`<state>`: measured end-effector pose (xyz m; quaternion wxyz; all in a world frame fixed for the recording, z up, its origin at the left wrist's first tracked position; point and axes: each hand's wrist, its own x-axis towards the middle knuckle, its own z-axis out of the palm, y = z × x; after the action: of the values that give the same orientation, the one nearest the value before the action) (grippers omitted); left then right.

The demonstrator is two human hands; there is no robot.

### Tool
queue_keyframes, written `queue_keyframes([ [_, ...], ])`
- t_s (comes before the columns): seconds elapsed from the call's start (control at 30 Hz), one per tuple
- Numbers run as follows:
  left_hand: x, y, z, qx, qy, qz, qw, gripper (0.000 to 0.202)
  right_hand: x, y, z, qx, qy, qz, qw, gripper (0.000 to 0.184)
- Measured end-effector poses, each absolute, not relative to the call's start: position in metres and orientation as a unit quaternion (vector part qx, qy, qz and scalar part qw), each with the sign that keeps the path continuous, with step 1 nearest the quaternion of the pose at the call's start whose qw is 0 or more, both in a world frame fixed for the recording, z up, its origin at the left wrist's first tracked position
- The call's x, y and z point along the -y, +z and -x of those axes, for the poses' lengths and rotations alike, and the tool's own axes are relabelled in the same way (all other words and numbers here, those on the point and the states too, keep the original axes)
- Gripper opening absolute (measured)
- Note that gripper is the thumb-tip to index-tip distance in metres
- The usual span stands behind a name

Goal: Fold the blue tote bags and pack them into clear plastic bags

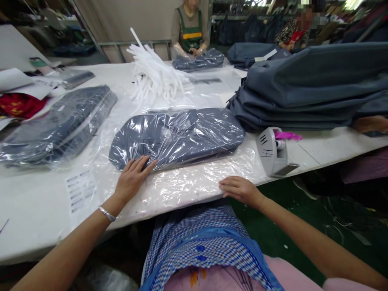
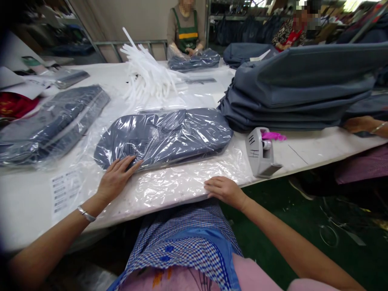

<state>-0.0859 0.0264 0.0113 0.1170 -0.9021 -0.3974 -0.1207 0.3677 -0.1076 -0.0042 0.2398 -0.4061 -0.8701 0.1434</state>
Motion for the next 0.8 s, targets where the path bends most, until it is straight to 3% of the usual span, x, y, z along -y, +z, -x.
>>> queue_keyframes([
  [0.2, -0.026, 0.008, 0.087, 0.399, -0.115, 0.9, 0.129, 0.059, 0.094, 0.006, -0.365, 0.869, 0.166, 0.419, 0.205, 0.023],
  [0.3, -0.027, 0.009, 0.086, 0.399, -0.11, 0.9, 0.135, 0.059, 0.092, 0.013, -0.357, 0.881, 0.103, 0.419, 0.194, 0.026],
  [0.47, -0.027, 0.009, 0.086, 0.394, -0.113, 0.902, 0.14, 0.061, 0.092, 0.024, -0.343, 0.843, -0.009, 0.476, 0.252, 0.021],
  [0.63, -0.027, 0.008, 0.087, 0.387, -0.122, 0.9, 0.159, 0.064, 0.089, 0.018, -0.347, 0.869, -0.056, 0.443, 0.211, 0.024],
  [0.8, -0.028, 0.005, 0.09, 0.379, -0.112, 0.901, 0.181, 0.068, 0.066, 0.043, -0.352, 0.85, -0.139, 0.437, 0.261, 0.021],
])
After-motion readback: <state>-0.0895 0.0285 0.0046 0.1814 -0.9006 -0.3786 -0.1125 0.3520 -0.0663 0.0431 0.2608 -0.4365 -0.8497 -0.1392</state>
